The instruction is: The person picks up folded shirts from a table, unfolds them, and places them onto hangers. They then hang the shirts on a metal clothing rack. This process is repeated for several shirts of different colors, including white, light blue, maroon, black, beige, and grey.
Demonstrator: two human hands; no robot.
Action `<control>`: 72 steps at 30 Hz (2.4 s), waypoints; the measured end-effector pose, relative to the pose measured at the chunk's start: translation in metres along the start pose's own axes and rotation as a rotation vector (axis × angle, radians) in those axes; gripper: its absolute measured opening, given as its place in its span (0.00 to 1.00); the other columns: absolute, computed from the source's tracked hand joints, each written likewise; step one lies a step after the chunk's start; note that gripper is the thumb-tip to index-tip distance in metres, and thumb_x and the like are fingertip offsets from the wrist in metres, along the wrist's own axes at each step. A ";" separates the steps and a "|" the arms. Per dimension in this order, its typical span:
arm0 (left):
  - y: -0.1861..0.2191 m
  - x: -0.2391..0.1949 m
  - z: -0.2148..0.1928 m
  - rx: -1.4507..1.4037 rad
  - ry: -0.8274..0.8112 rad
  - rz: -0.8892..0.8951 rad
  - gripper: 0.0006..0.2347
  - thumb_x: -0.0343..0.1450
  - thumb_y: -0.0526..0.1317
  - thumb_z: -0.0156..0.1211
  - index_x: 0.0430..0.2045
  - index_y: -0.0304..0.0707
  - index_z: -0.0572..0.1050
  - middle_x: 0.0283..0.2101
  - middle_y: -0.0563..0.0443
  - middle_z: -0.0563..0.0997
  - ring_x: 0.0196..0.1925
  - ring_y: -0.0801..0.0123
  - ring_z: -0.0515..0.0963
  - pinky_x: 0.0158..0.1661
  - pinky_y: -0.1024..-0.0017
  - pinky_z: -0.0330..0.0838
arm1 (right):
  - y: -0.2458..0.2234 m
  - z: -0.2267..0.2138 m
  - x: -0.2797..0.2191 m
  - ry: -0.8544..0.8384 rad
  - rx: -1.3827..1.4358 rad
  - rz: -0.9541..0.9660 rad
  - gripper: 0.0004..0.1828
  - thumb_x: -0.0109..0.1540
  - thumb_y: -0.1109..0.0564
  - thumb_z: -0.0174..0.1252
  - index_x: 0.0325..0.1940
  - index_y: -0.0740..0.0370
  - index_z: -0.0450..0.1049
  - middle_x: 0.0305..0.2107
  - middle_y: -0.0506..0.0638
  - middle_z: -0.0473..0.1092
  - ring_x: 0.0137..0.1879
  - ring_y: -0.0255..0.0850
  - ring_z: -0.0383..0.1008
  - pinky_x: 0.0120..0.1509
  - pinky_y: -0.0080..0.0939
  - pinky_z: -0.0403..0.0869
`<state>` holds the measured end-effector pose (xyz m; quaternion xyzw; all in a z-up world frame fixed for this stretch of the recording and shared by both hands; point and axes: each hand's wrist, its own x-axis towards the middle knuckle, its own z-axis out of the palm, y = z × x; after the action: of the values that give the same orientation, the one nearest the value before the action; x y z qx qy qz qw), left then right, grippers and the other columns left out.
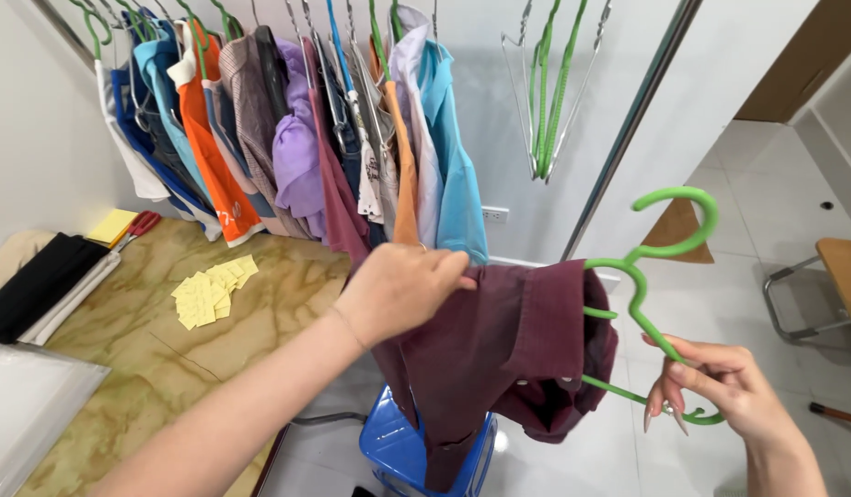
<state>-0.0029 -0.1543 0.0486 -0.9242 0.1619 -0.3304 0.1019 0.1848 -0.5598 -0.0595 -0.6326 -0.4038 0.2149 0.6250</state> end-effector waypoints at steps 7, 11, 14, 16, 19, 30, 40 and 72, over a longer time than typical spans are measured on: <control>0.029 0.004 -0.002 -0.031 0.030 -0.055 0.14 0.80 0.47 0.57 0.27 0.45 0.65 0.21 0.61 0.71 0.20 0.66 0.77 0.15 0.63 0.62 | 0.010 -0.010 0.007 -0.174 0.033 -0.015 0.24 0.66 0.60 0.53 0.68 0.53 0.73 0.13 0.52 0.80 0.25 0.49 0.94 0.36 0.52 0.94; 0.022 0.004 -0.018 -0.056 0.032 -0.178 0.12 0.78 0.44 0.60 0.28 0.46 0.65 0.19 0.59 0.75 0.18 0.62 0.76 0.14 0.63 0.58 | 0.042 -0.022 0.011 0.105 -0.051 0.093 0.27 0.65 0.38 0.54 0.56 0.60 0.77 0.46 0.61 0.83 0.55 0.54 0.84 0.77 0.57 0.64; 0.012 0.002 -0.022 -0.048 0.034 -0.274 0.09 0.78 0.44 0.57 0.31 0.45 0.67 0.21 0.58 0.76 0.20 0.60 0.77 0.13 0.62 0.58 | 0.099 0.028 0.014 0.092 0.043 0.294 0.38 0.57 0.65 0.61 0.72 0.59 0.63 0.62 0.58 0.73 0.66 0.50 0.75 0.67 0.55 0.79; 0.012 -0.003 -0.025 -0.057 0.044 -0.308 0.08 0.79 0.43 0.53 0.32 0.44 0.66 0.22 0.56 0.74 0.21 0.57 0.77 0.14 0.60 0.58 | 0.136 0.060 0.022 -0.038 0.140 0.295 0.49 0.55 0.73 0.61 0.80 0.57 0.54 0.69 0.53 0.66 0.71 0.45 0.69 0.70 0.54 0.77; 0.010 -0.014 -0.031 -0.078 0.100 -0.302 0.07 0.79 0.44 0.54 0.31 0.49 0.71 0.20 0.59 0.72 0.24 0.61 0.81 0.22 0.68 0.73 | 0.151 0.087 0.048 0.292 0.028 0.244 0.22 0.68 0.55 0.60 0.66 0.59 0.76 0.56 0.57 0.76 0.65 0.53 0.74 0.65 0.57 0.77; 0.000 -0.076 -0.021 0.251 0.167 -0.310 0.03 0.79 0.37 0.56 0.37 0.45 0.77 0.28 0.58 0.78 0.23 0.69 0.75 0.19 0.70 0.63 | 0.022 -0.029 0.088 0.738 0.264 0.543 0.10 0.59 0.48 0.66 0.39 0.41 0.71 0.31 0.37 0.72 0.41 0.29 0.72 0.48 0.29 0.75; 0.015 -0.063 0.033 0.408 0.129 -0.463 0.03 0.76 0.40 0.59 0.41 0.53 0.78 0.28 0.61 0.75 0.24 0.66 0.77 0.19 0.65 0.68 | -0.076 0.107 0.066 0.544 -0.205 0.404 0.14 0.67 0.48 0.63 0.36 0.61 0.76 0.22 0.58 0.76 0.21 0.49 0.74 0.29 0.44 0.70; 0.012 -0.070 0.213 -0.837 -0.467 -0.924 0.14 0.73 0.40 0.52 0.50 0.50 0.79 0.52 0.53 0.86 0.56 0.57 0.83 0.57 0.61 0.72 | 0.057 -0.119 -0.048 0.611 -0.730 0.014 0.11 0.70 0.71 0.48 0.53 0.68 0.73 0.35 0.52 0.69 0.42 0.38 0.62 0.45 0.38 0.62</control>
<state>0.0797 -0.1227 -0.1576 -0.9075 -0.1627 -0.0407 -0.3852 0.2629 -0.6648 -0.1102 -0.8477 -0.2465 -0.1326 0.4507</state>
